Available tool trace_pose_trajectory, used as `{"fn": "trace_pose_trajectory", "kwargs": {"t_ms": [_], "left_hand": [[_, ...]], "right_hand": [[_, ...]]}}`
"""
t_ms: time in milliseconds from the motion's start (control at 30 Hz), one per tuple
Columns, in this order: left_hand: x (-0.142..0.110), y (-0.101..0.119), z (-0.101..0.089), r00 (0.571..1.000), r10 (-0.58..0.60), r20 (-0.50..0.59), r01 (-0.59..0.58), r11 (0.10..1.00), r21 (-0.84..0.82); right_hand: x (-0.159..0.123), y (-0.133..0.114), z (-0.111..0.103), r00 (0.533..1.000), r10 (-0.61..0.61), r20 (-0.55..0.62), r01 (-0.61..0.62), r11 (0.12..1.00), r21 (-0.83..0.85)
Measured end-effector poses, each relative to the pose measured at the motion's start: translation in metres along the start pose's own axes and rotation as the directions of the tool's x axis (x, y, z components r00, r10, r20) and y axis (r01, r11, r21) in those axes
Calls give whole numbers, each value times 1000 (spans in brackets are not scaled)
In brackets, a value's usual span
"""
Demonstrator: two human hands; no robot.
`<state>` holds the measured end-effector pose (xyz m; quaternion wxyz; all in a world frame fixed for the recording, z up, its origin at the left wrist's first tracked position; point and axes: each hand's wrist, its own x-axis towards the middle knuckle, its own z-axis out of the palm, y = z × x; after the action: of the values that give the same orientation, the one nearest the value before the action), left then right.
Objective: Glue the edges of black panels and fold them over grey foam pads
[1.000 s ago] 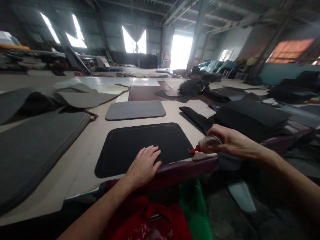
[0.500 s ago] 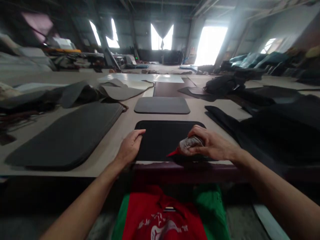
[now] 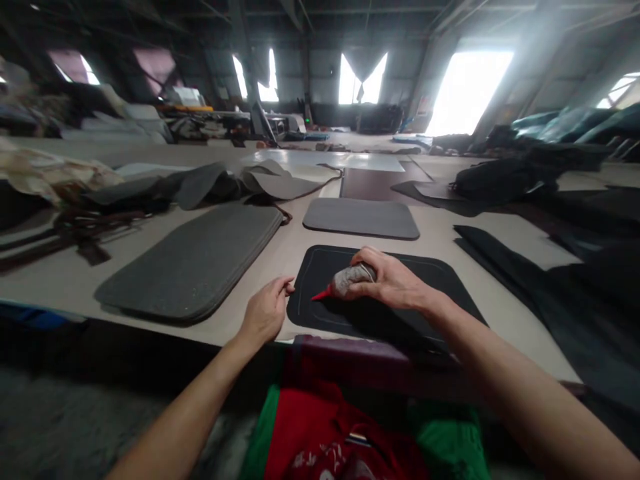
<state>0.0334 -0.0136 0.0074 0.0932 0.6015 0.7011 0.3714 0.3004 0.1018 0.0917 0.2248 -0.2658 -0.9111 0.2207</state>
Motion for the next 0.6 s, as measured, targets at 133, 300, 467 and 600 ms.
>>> {"fn": "trace_pose_trajectory", "kwargs": {"t_ms": [133, 300, 467, 600], "left_hand": [[0, 0, 0, 1000, -9, 4, 9, 999, 36], [-1, 1, -1, 1000, -13, 4, 12, 999, 52], [-1, 1, -1, 999, 39, 27, -41, 997, 64], [-1, -4, -1, 998, 43, 54, -49, 993, 111]], "right_hand": [[15, 22, 9, 991, 55, -121, -57, 998, -9], [25, 53, 18, 849, 403, -342, -244, 873, 423], [16, 82, -2, 540, 831, -133, -53, 192, 980], [-7, 106, -34, 473, 875, -105, 75, 79, 994]]}}
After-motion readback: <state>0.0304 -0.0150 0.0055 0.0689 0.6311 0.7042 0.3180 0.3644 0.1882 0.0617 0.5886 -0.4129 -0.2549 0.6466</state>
